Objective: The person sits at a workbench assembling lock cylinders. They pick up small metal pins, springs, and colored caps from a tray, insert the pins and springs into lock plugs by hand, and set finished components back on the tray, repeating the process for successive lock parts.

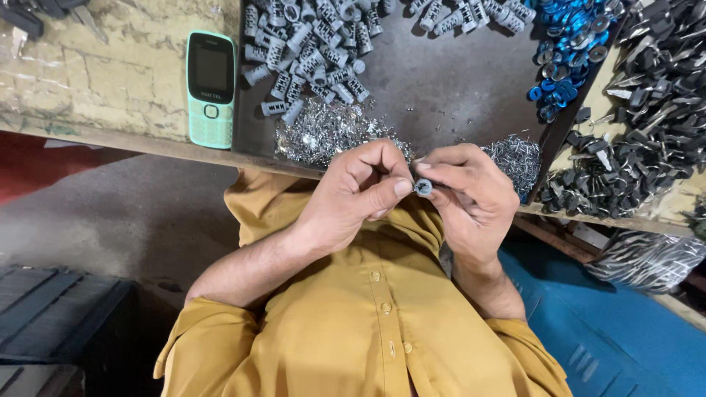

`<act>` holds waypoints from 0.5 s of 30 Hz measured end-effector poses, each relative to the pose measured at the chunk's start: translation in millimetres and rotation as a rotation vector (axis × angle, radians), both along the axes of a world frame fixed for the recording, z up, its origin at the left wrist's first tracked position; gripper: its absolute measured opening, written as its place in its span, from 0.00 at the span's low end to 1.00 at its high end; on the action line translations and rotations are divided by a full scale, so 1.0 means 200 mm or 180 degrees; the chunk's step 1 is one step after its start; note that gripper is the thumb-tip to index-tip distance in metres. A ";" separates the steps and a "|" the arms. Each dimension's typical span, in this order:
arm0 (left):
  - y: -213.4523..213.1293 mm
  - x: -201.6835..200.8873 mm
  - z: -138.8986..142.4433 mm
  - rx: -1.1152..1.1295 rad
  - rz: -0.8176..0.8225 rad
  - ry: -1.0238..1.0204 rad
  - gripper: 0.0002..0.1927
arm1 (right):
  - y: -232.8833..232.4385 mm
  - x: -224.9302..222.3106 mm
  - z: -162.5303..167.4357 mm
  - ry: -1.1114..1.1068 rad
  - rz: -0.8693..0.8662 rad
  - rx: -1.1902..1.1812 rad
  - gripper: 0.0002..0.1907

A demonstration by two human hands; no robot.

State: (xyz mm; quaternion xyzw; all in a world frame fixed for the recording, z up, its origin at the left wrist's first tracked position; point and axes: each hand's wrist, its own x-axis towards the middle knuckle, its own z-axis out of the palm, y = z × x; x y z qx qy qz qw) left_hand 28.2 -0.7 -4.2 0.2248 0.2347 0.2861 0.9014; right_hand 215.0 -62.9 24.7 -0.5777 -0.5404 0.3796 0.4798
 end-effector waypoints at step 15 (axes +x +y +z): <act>-0.01 0.04 0.01 0.0654 -0.0073 0.0196 0.08 | -0.01 0.04 0.06 -0.1029 0.0227 0.0337 0.15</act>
